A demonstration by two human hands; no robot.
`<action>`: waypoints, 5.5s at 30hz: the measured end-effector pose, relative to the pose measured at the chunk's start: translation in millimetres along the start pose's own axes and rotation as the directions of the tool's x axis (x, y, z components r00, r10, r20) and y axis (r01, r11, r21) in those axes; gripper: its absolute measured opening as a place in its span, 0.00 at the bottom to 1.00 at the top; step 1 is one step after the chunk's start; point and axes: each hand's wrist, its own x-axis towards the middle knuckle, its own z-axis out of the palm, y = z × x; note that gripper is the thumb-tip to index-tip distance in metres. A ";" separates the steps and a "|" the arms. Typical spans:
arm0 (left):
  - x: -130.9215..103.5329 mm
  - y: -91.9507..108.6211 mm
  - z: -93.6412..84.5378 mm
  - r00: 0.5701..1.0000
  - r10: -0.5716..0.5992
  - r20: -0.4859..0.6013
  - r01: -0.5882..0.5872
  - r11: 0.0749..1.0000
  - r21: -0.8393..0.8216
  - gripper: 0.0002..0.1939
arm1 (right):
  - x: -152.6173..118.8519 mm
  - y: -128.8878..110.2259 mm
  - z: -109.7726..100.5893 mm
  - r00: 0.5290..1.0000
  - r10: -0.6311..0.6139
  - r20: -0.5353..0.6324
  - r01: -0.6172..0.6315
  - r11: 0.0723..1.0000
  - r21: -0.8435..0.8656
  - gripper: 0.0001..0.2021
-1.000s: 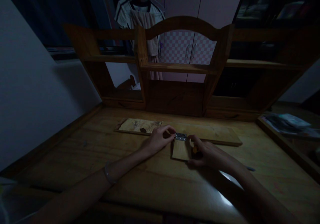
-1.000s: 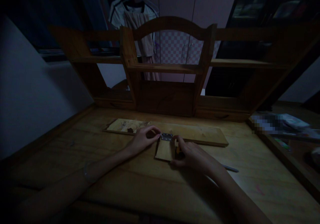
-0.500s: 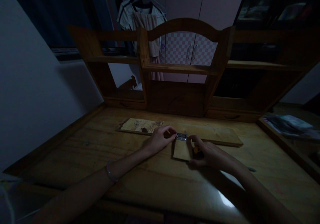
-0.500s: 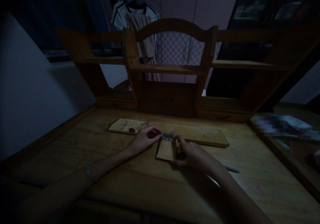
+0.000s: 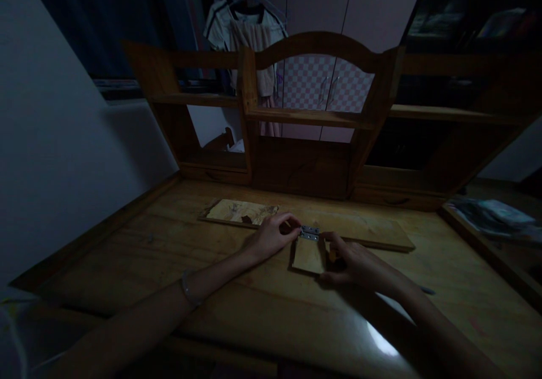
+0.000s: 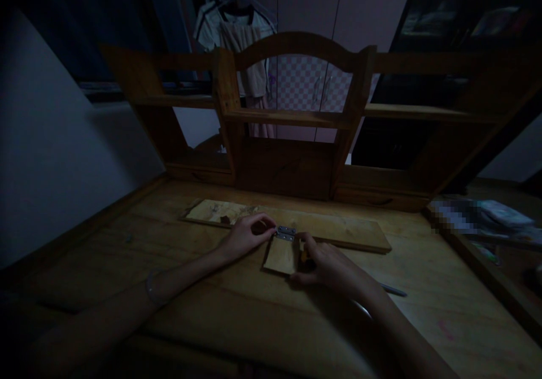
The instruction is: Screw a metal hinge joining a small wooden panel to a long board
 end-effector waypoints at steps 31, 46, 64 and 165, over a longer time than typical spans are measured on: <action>-0.2 -0.8 -0.4 1.000 -0.022 -0.018 0.021 0.998 -0.055 0.05 | -3.7 -4.3 -1.4 0.999 0.039 0.008 -0.039 0.991 0.128 0.42; 0.5 -1.3 -1.7 1.000 -0.005 0.010 0.005 1.000 -0.018 0.05 | -0.7 -6.0 3.3 0.998 0.005 -0.065 0.004 0.990 0.138 0.39; 0.7 -4.1 0.2 0.939 0.324 0.118 -0.344 0.906 0.246 0.09 | -1.0 -4.2 3.4 0.998 -0.026 -0.065 0.032 0.994 0.105 0.39; -6.1 -9.6 -8.3 0.615 0.410 0.673 -0.786 0.258 0.561 0.05 | 35.7 -105.1 -131.8 0.802 -0.286 -0.525 0.167 0.950 -0.263 0.22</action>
